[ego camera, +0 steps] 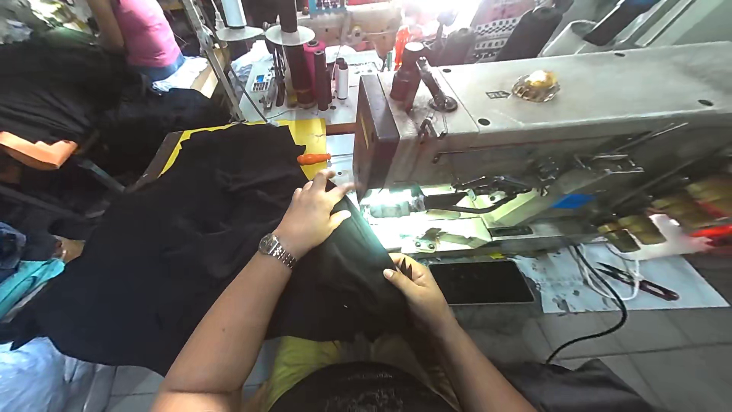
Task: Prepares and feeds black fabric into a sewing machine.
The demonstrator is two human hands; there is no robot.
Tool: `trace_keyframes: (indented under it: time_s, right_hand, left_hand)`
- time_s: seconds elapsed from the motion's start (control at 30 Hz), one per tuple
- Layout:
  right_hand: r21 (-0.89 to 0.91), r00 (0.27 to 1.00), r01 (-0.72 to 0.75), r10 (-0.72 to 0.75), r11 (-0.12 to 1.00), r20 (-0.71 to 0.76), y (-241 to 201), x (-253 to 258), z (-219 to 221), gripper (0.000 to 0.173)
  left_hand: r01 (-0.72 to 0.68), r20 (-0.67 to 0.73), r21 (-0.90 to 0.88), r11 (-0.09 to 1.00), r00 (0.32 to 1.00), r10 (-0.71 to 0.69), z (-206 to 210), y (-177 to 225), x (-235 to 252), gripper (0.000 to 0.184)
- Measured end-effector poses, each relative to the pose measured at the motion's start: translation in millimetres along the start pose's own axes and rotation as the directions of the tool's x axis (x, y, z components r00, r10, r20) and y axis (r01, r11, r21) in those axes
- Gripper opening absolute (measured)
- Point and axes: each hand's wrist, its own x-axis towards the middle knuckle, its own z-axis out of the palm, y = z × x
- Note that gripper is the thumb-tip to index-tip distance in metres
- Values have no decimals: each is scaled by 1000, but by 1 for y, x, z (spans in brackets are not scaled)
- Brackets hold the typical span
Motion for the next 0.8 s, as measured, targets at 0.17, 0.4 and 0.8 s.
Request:
trace_keyframes:
  time_s: [0.17, 0.4, 0.8]
  right_hand:
    - [-145, 996, 75, -79, 987, -28, -10, 3, -4, 14]
    - [-817, 836, 302, -548, 491, -20, -2, 1, -13, 12]
    - [-916, 686, 387, -697, 103, 211, 7, -4, -15, 10]
  left_hand:
    - [-101, -33, -211, 972, 995, 96, -3, -12, 9, 9]
    - [-189, -339, -320, 928, 938, 74, -12, -20, -16, 19]
    - [-243, -602, -152, 958, 792, 105, 35, -33, -28, 16]
